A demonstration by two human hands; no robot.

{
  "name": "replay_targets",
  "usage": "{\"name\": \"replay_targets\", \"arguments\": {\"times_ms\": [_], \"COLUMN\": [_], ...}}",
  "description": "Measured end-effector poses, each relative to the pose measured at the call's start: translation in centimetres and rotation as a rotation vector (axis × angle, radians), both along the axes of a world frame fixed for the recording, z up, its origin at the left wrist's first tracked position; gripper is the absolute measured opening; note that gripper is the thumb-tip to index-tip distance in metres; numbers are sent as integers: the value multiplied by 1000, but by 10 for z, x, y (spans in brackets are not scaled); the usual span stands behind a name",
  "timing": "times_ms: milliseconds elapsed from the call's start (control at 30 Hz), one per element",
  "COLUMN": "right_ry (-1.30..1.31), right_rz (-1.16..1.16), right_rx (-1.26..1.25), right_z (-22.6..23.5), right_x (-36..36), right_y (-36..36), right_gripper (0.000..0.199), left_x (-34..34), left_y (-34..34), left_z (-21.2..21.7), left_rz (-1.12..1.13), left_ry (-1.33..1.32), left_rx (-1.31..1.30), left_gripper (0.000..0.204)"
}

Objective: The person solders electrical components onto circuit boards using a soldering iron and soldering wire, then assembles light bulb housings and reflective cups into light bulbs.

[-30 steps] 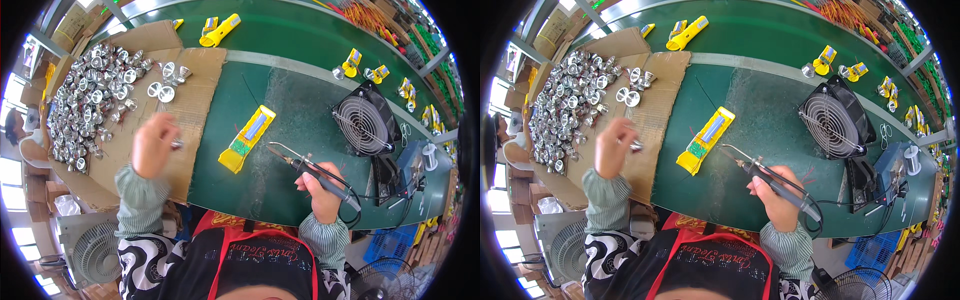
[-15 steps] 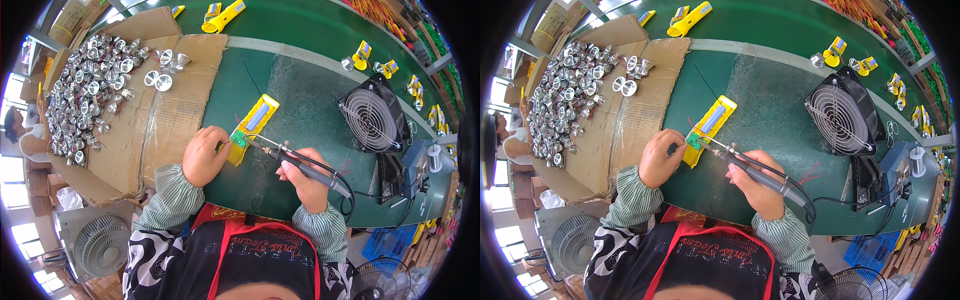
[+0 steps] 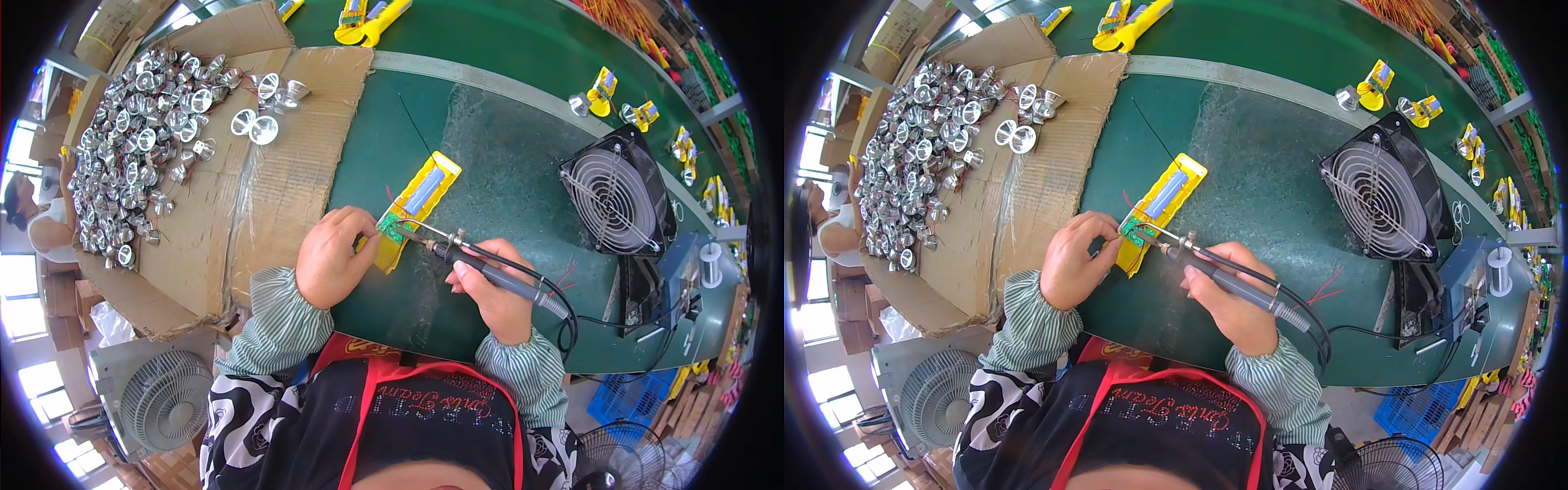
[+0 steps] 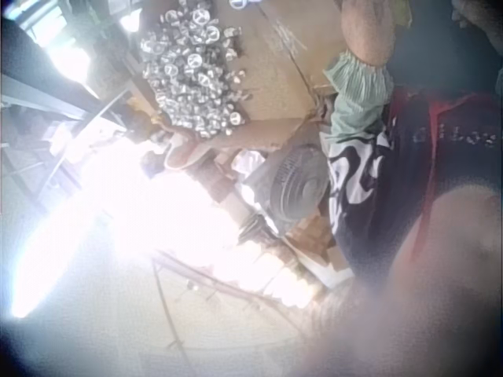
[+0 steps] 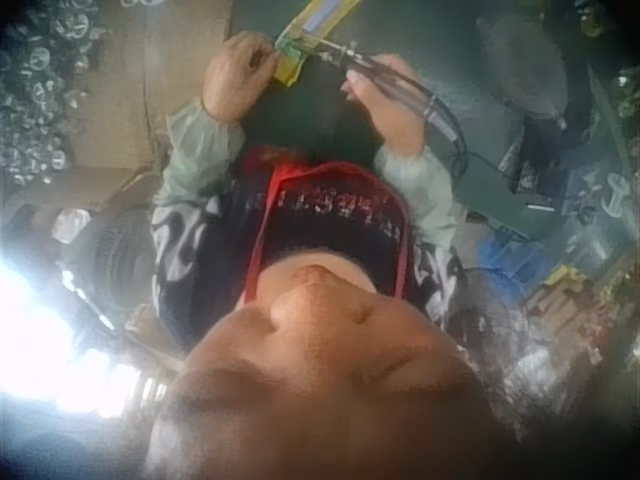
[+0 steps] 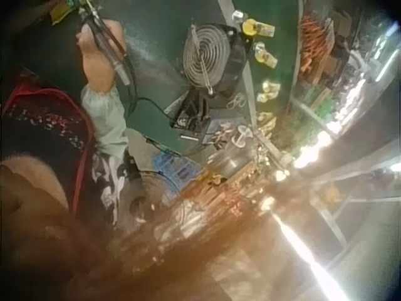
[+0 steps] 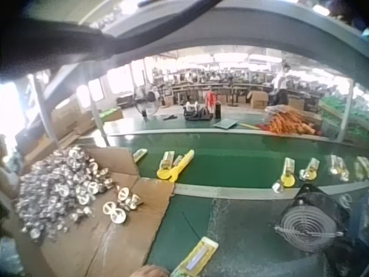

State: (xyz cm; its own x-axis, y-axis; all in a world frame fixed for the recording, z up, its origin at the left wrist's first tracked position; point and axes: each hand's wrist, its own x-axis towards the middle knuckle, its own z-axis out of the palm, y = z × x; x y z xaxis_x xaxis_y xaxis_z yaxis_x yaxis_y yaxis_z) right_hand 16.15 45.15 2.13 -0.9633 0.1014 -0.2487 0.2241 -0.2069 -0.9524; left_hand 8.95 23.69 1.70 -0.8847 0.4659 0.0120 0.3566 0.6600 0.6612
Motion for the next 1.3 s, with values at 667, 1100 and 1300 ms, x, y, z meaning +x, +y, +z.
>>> {"name": "replay_targets", "arguments": {"times_ms": [667, 1100, 1300], "right_ry": [18, 63, 55], "right_rz": [-71, -48, -29], "right_rx": [3, 20, 1], "right_z": [5, 10, 11], "right_x": [6, 16, 23], "right_y": [15, 25, 27], "right_gripper": [14, 12, 13], "left_x": [1, 15, 41], "left_y": [2, -2, -4], "left_z": [-2, 12, 20], "left_rz": [15, 21, 13], "left_ry": [3, 90, 194], "left_rx": [-17, 33, -66], "left_gripper": [9, 9, 17]}}
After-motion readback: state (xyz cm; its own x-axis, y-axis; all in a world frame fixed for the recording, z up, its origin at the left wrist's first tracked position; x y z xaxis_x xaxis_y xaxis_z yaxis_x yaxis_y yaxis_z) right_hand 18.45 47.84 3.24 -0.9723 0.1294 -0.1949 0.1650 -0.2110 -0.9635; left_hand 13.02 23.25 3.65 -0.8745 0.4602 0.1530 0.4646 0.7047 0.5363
